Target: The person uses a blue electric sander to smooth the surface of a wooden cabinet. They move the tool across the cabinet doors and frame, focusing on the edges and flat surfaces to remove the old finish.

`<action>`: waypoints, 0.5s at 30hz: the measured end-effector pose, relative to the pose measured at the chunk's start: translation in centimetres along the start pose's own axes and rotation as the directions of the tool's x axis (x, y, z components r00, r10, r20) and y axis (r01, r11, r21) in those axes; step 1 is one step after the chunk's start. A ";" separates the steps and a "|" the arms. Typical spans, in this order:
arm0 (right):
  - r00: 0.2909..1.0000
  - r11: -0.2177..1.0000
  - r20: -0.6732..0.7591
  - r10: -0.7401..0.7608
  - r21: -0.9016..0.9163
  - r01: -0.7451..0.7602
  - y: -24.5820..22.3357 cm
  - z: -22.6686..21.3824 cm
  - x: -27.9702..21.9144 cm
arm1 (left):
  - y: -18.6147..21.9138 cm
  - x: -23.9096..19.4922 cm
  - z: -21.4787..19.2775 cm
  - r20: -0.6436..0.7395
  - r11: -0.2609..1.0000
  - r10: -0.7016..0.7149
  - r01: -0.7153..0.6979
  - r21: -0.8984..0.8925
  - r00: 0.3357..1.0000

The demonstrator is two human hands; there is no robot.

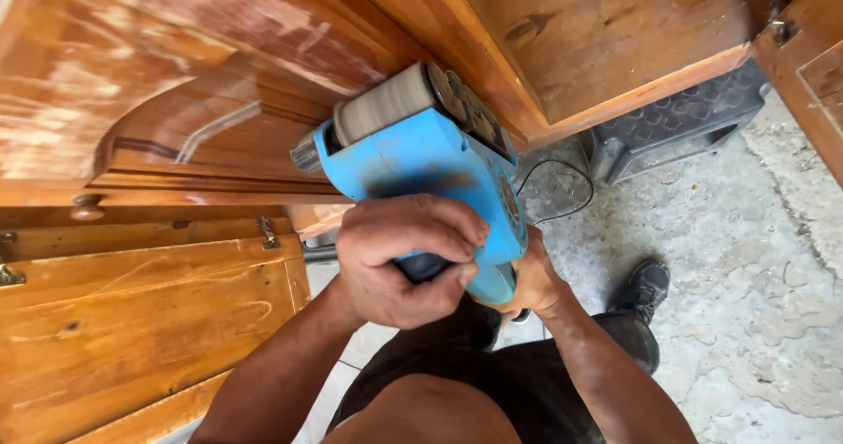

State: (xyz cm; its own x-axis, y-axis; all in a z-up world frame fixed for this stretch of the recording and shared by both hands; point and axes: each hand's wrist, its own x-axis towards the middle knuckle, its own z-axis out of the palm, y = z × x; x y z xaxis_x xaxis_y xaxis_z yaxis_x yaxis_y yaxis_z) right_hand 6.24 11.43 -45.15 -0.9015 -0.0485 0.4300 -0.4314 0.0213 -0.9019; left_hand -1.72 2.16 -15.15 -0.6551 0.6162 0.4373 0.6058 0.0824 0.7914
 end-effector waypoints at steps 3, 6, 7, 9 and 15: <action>1.000 1.000 -0.016 0.017 0.026 -0.017 1.8 0.1 -0.8 | -1.0 -0.1 0.8 0.025 1.000 -0.012 0.011 0.019 1.000; 0.999 0.994 -0.013 -0.041 -0.102 0.039 4.0 0.2 -2.4 | -2.1 -0.4 1.9 0.014 1.000 -0.024 0.023 0.014 1.000; 0.999 0.995 -0.016 -0.033 -0.099 0.032 3.5 0.0 -2.0 | -2.4 -0.6 2.1 0.019 0.999 -0.031 0.030 0.012 0.999; 0.998 0.998 -0.035 -0.053 -0.027 0.052 2.6 -0.7 -1.3 | -3.2 -0.9 2.7 0.021 0.999 -0.046 0.045 0.002 0.999; 0.987 0.975 -0.158 -0.021 0.213 0.055 2.9 -1.4 -1.6 | -7.3 -2.7 3.8 -0.015 0.984 -0.084 0.080 -0.159 0.996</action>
State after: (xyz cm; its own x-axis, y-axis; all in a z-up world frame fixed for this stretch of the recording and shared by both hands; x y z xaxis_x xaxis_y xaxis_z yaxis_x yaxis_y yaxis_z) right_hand 6.37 12.98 -48.42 -0.8864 0.1099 0.4497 -0.4629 -0.1949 -0.8647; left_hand -2.66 2.91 -23.74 -0.7102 0.5952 0.3760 0.4719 0.0061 0.8816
